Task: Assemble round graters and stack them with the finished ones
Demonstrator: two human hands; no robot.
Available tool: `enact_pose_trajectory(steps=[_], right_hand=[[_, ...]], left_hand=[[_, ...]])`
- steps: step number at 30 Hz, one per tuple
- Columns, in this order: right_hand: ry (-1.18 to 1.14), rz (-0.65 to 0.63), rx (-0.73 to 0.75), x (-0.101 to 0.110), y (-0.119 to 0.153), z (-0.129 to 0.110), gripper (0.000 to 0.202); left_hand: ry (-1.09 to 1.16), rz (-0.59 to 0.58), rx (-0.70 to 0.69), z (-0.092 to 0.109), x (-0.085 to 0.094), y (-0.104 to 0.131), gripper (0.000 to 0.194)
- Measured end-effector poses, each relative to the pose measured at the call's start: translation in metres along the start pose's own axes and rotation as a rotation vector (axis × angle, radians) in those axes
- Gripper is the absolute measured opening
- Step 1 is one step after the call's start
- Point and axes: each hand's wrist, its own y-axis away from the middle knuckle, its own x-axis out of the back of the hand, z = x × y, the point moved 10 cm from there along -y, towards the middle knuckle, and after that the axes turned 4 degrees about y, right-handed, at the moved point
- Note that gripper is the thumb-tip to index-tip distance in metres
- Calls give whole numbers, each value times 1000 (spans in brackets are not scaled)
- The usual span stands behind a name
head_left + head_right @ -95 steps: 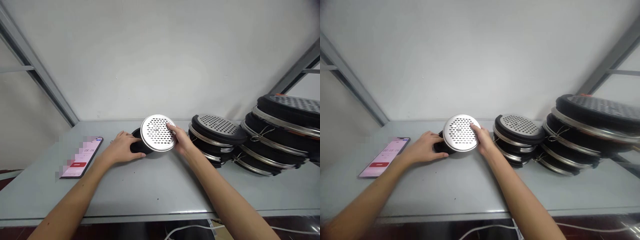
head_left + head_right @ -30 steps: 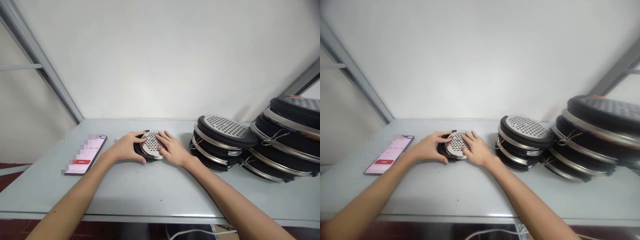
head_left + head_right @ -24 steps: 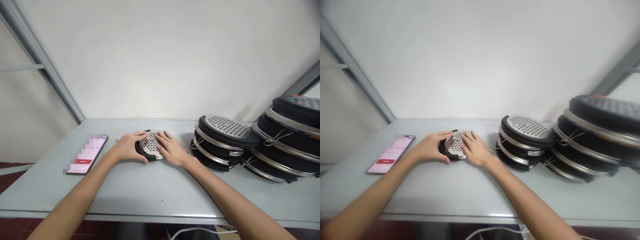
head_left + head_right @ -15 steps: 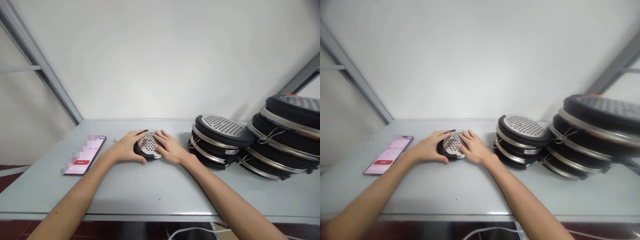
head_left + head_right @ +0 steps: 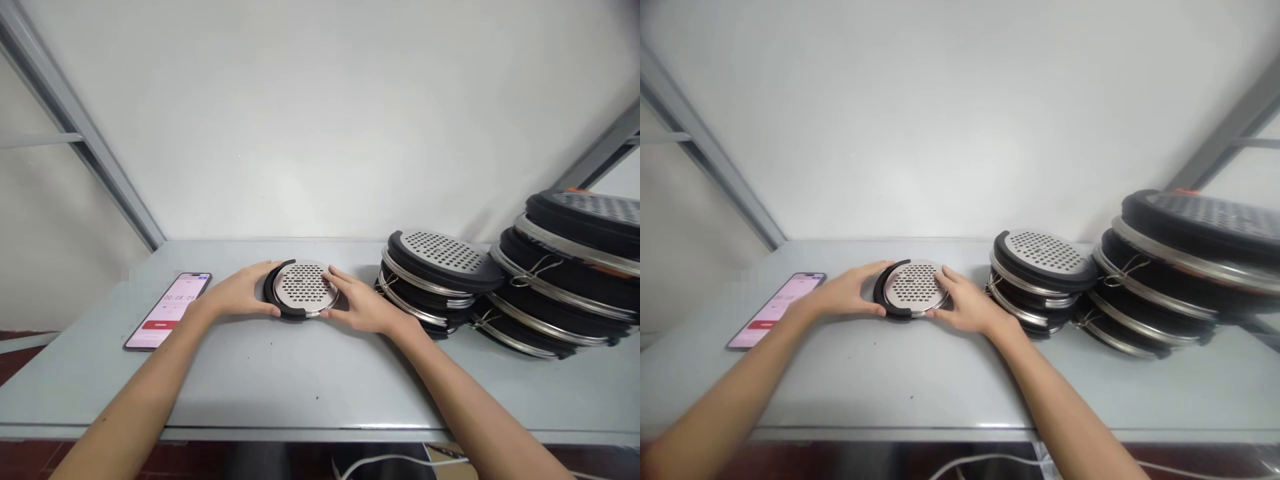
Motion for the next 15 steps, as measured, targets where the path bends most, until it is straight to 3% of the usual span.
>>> enact_pose_trajectory(steps=[6,10,15], right_hand=[[31,18,-12,-4,-2,2,84],[36,27,10,-7,-4,-2,82],[14,31,41,-12,-5,-6,80]], left_hand=[[57,-26,-30,-2,-6,-2,87],[48,2,24,-9,-6,-3,87],[122,32,-8,4,-3,-2,90]])
